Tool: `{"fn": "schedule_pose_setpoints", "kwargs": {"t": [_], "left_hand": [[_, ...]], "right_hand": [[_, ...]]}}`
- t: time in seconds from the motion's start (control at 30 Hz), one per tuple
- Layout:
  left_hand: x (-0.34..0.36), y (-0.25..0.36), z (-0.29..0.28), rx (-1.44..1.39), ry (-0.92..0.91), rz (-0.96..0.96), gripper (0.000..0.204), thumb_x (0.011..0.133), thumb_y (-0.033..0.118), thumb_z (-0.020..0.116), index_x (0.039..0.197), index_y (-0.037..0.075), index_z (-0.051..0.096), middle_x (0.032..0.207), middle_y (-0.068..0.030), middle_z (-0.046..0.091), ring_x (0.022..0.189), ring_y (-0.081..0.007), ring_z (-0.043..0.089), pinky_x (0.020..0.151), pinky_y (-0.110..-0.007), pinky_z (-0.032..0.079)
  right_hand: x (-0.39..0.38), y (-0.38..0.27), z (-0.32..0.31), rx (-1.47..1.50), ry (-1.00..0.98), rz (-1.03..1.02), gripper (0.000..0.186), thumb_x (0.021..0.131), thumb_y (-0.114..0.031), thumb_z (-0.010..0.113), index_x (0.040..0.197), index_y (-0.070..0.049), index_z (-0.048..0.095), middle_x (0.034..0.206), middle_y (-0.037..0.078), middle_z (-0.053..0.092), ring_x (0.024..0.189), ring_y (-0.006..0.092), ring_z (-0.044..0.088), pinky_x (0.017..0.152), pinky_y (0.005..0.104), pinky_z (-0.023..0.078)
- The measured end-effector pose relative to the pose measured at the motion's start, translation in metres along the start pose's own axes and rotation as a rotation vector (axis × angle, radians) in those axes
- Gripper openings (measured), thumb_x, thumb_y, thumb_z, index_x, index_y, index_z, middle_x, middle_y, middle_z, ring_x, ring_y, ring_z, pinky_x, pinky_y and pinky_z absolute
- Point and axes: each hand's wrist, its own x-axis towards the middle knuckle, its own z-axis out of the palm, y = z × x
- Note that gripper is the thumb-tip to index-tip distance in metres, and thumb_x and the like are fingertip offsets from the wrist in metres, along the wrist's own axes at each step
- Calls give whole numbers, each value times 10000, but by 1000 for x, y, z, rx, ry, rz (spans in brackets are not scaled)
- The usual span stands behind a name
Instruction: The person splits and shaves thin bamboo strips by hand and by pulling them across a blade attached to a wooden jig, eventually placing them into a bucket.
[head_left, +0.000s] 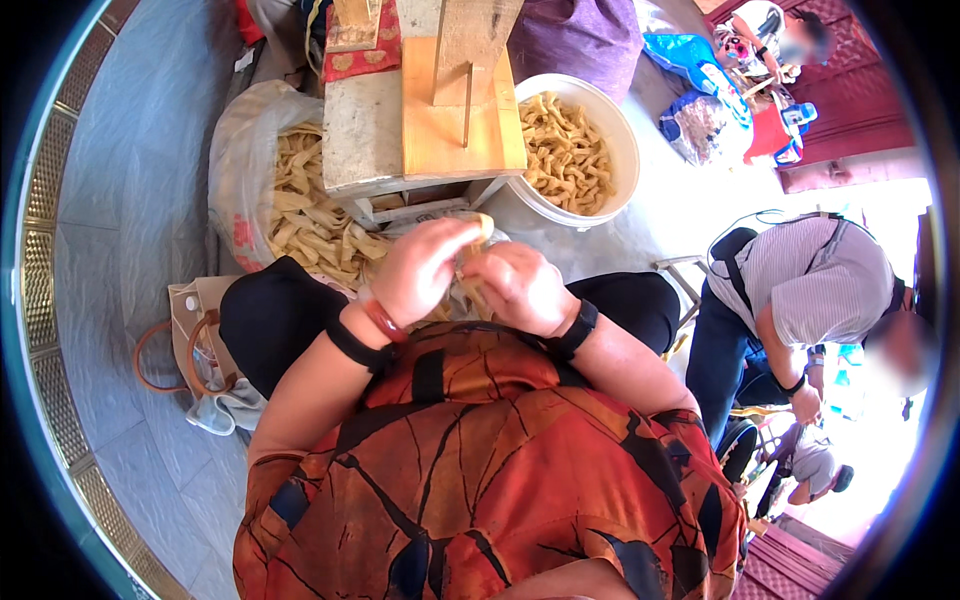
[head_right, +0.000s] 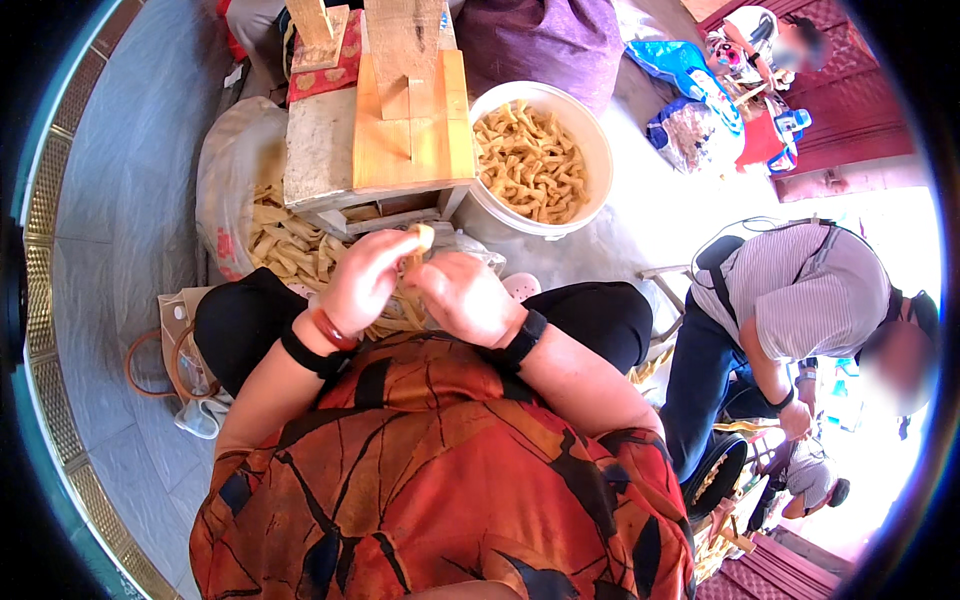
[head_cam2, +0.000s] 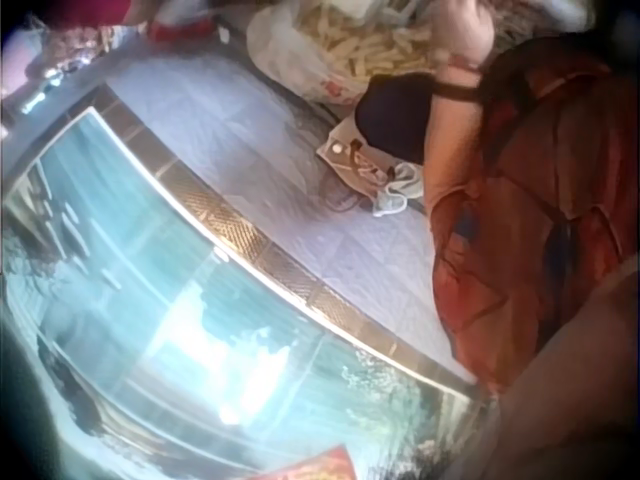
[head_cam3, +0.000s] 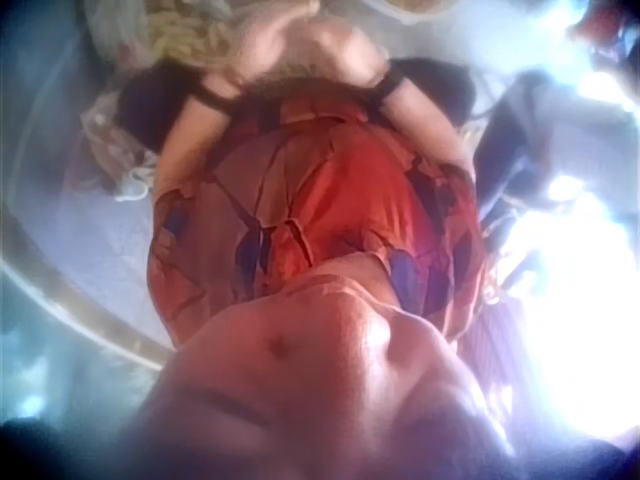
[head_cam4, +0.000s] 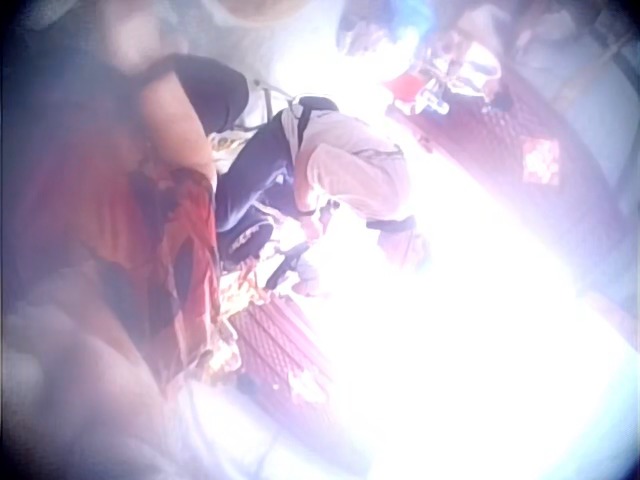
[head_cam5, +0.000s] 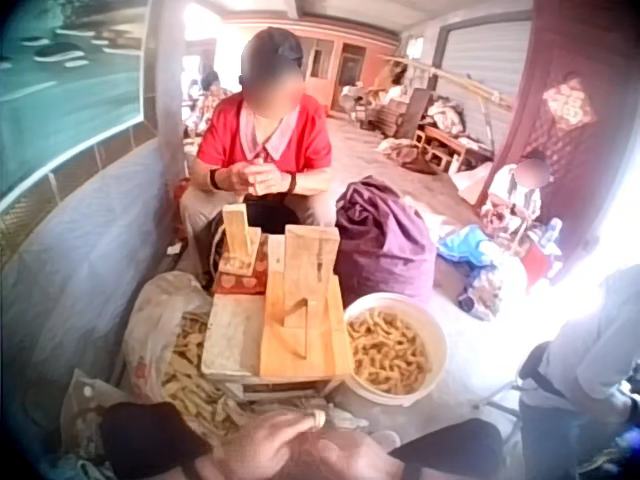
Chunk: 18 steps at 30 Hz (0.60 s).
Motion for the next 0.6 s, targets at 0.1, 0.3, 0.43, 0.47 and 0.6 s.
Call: {"fn": "schedule_pose_setpoints", "kwargs": {"t": [0.1,0.3,0.43,0.47,0.6], "left_hand": [[3,17,4,297,-154,-59,288,771,-11,537,1051,29,591,968,-161,604,841,-360,606,761,-413,495],[-6,-14,-7,-940,-498,-687,92,969,119,463,1053,88,439,817,-30,527,569,-71,442,523,-198,356],[-2,-12,5,-536,-246,-355,194,916,49,521,1096,61,449,851,-92,580,621,-164,550,572,-262,431],[0,-8,8,-213,-140,-163,227,899,37,537,1107,57,449,854,-106,587,645,-199,574,589,-287,448],[5,-1,8,275,-52,196,291,804,41,609,1080,56,517,881,-122,610,787,-318,610,666,-381,485]], "right_hand": [[-5,4,1,-110,39,24,169,764,-12,636,903,-43,546,728,112,579,655,319,574,616,396,467],[-4,5,-3,-162,34,-12,186,751,19,607,925,-38,574,708,97,576,649,292,579,612,391,458],[-4,21,3,905,210,863,62,889,-87,604,933,-44,596,755,28,631,587,126,541,538,241,420],[-12,36,7,1215,197,868,60,923,-97,575,945,-45,595,779,-17,620,601,56,505,538,182,389],[-11,39,4,1410,115,926,83,906,-45,547,983,-38,579,853,23,622,668,66,527,587,188,412]]}}
